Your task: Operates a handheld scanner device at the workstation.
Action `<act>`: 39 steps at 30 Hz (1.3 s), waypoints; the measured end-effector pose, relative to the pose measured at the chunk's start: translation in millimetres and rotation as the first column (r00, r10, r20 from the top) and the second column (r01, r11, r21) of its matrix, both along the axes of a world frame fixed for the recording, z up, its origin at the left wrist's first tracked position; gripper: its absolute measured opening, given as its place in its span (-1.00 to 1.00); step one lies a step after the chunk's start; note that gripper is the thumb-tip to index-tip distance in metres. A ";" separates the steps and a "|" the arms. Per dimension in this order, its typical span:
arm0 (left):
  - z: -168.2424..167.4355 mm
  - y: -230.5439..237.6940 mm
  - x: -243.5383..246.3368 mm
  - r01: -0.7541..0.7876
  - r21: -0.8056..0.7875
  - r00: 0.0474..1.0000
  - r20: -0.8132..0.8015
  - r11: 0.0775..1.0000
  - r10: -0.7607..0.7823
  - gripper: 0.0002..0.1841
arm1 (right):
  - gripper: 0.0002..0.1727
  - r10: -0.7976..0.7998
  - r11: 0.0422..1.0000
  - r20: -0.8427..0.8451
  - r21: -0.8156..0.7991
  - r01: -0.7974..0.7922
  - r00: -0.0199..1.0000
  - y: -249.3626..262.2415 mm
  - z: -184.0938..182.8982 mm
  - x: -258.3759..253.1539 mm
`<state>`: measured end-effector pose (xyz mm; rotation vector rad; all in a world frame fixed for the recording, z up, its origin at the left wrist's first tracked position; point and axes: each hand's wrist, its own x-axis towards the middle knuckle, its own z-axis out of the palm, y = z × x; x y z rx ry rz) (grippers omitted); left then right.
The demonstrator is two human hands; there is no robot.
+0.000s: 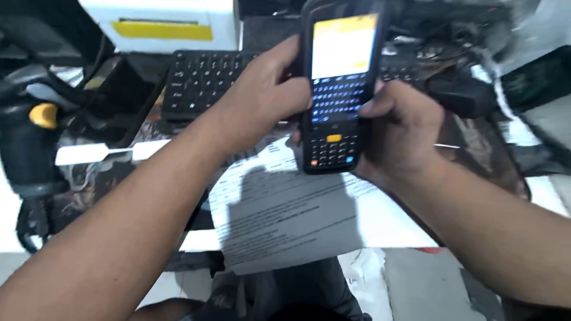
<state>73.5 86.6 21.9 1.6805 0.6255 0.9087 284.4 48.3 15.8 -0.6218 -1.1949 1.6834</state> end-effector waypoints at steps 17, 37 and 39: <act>-4.7 -6.4 2.3 -0.104 0.044 0.994 -0.021 0.994 0.105 -0.54 | -0.61 0.006 1.000 0.042 -0.011 -0.005 0.999 0.2 -1.8 -0.6; -4.7 -10.6 6.1 -0.082 0.050 0.992 0.101 0.995 0.077 -0.76 | -0.69 -0.017 0.999 0.081 -0.029 0.020 0.997 4.6 -5.8 -3.2; -5.2 -10.8 5.6 -0.076 0.035 0.992 0.108 0.996 0.072 -0.77 | -0.70 -0.014 1.000 0.078 -0.018 0.016 0.997 4.6 -6.8 -3.0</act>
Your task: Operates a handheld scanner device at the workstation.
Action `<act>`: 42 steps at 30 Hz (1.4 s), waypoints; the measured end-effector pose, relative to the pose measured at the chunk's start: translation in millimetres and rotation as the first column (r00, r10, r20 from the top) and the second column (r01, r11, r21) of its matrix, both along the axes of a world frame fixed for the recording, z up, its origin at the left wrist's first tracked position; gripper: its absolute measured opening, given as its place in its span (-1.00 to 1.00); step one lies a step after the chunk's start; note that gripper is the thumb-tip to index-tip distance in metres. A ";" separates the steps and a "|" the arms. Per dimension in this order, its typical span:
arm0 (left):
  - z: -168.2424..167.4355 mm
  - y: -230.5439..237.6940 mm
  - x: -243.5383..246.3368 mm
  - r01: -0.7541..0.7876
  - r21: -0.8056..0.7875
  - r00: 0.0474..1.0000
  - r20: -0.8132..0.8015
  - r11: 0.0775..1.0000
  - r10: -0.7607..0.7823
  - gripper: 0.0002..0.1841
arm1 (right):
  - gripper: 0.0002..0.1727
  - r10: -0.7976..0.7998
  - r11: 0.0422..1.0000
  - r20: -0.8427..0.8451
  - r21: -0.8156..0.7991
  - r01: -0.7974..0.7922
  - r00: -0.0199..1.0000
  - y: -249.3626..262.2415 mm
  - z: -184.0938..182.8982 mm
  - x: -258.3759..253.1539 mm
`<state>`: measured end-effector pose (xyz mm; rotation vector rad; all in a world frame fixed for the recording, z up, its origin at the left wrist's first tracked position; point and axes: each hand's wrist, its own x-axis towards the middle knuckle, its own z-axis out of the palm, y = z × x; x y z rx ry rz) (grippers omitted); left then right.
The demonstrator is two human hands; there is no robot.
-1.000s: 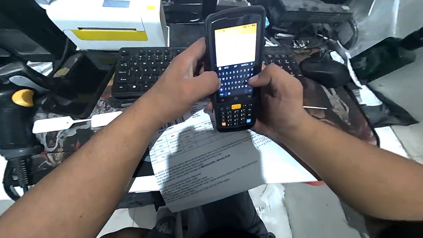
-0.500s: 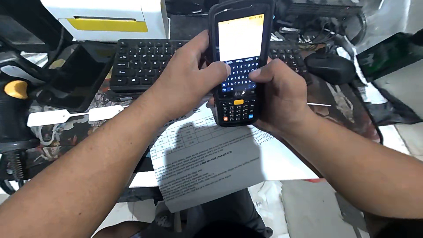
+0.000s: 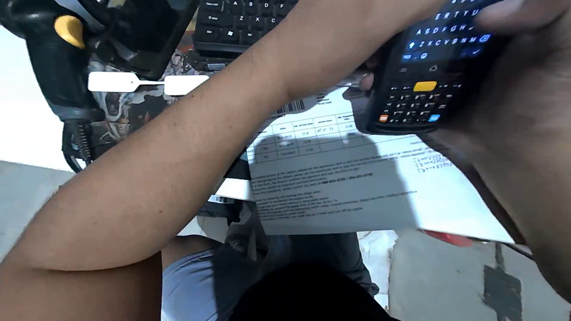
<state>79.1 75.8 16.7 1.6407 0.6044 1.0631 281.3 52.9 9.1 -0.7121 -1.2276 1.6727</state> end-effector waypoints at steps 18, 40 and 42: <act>3.5 -0.3 -0.8 -0.018 -0.011 0.999 -0.037 1.000 0.017 -0.83 | -0.71 -0.051 0.999 0.042 0.005 0.050 0.998 -2.4 2.0 -2.0; 1.9 -1.9 -0.6 -0.044 0.009 0.992 -0.118 0.999 0.045 -0.53 | -0.65 -0.109 0.994 0.111 0.035 0.105 0.988 -3.0 7.4 -1.5; 2.4 -2.9 0.6 -0.069 -0.007 0.990 -0.121 0.998 0.068 -0.55 | -0.65 -0.112 0.992 0.104 0.063 0.106 0.988 -3.4 5.8 0.3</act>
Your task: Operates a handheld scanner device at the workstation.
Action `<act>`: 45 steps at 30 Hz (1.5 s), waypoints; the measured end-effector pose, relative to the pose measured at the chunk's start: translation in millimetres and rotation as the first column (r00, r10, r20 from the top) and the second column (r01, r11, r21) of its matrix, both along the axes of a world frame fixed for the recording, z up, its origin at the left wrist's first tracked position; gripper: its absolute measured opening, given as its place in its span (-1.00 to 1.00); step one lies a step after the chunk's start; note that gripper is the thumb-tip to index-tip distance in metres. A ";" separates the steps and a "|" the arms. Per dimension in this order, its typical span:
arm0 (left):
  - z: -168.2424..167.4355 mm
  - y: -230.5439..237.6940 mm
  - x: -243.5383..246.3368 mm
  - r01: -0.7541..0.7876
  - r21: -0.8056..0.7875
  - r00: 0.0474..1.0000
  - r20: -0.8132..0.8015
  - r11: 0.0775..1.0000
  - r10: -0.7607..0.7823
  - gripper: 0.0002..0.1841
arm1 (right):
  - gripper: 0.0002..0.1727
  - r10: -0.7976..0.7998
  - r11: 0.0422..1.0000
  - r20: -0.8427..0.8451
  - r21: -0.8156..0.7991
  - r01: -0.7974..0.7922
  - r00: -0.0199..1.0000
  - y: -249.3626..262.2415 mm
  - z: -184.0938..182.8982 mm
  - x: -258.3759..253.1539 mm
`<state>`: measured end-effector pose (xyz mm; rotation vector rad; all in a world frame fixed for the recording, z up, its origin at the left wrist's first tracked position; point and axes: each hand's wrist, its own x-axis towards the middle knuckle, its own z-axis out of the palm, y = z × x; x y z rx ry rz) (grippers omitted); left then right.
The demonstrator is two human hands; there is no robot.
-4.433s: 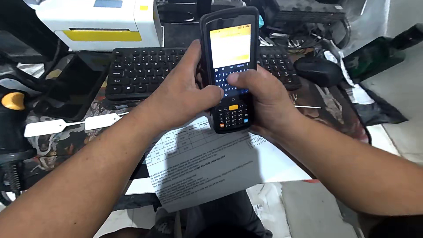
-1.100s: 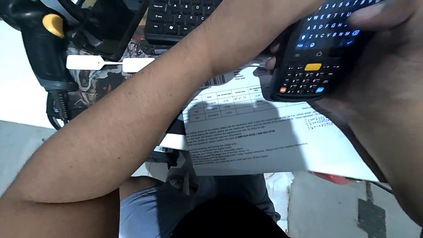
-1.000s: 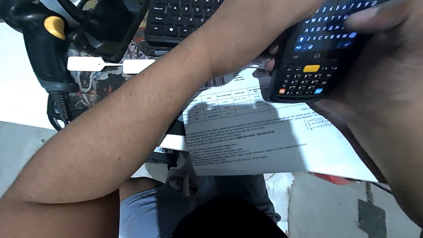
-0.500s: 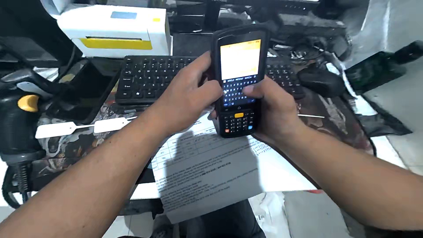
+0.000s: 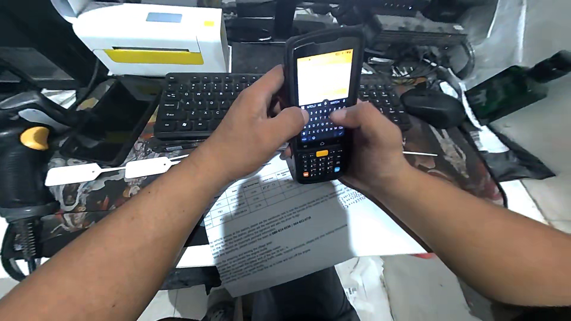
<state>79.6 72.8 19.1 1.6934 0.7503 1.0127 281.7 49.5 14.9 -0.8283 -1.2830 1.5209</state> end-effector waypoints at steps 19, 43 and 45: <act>-4.8 4.1 -4.3 0.024 0.072 1.000 -0.010 0.997 -0.023 -0.53 | -0.60 0.090 0.996 -0.133 0.020 -0.088 0.987 -0.4 -6.9 4.0; -4.8 3.4 -1.1 0.066 0.008 0.983 0.169 0.998 -0.067 -0.76 | -0.52 0.211 0.977 -0.184 0.009 -0.213 0.960 7.1 -9.3 2.6; -4.9 3.6 -0.9 0.068 0.009 0.982 0.177 0.998 -0.069 -0.76 | -0.52 0.202 0.979 -0.187 -0.004 -0.206 0.961 7.0 -8.5 2.8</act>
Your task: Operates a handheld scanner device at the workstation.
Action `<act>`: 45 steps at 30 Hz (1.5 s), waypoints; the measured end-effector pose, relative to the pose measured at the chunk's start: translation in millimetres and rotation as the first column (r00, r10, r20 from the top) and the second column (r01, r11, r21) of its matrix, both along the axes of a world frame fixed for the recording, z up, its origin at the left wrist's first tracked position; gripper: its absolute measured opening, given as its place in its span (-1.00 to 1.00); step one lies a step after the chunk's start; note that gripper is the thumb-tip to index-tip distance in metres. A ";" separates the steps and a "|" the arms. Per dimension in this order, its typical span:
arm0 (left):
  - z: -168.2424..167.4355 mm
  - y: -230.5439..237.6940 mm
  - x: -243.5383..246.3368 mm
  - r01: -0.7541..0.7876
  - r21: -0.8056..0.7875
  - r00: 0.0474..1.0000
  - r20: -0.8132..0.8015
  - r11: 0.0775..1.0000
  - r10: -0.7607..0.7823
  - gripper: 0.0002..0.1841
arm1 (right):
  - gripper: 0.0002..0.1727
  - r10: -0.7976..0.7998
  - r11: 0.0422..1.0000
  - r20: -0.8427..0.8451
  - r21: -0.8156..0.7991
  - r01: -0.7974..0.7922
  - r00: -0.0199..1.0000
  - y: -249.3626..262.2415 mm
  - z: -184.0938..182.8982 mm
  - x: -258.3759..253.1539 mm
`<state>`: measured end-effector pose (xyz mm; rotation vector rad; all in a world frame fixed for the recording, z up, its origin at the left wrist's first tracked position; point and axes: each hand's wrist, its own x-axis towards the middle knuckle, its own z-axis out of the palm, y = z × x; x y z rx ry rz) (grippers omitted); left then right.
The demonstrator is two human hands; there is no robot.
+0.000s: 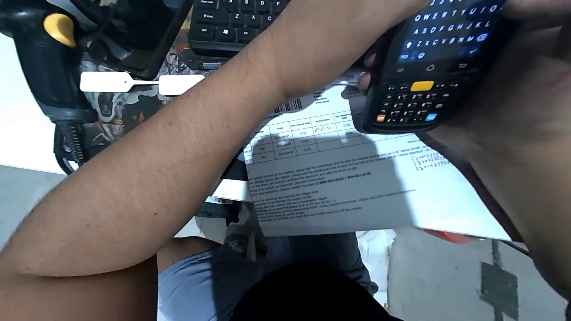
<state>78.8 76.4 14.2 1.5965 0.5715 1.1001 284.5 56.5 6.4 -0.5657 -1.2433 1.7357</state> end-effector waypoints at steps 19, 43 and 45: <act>1.9 -1.4 1.2 -0.047 0.016 0.980 -0.190 0.999 0.049 -0.45 | -0.63 -0.123 0.992 0.082 0.045 0.119 0.989 -8.0 6.1 1.1; 1.5 -7.8 14.8 -0.147 -0.069 0.973 -0.191 0.987 0.132 -0.17 | -0.62 -0.179 0.984 0.160 0.053 0.173 0.971 -7.9 7.6 -4.2; 0.3 -6.6 12.1 -0.124 -0.042 0.975 -0.190 0.991 0.114 -0.21 | -0.64 -0.175 0.984 0.162 0.056 0.168 0.971 -7.7 7.1 -4.3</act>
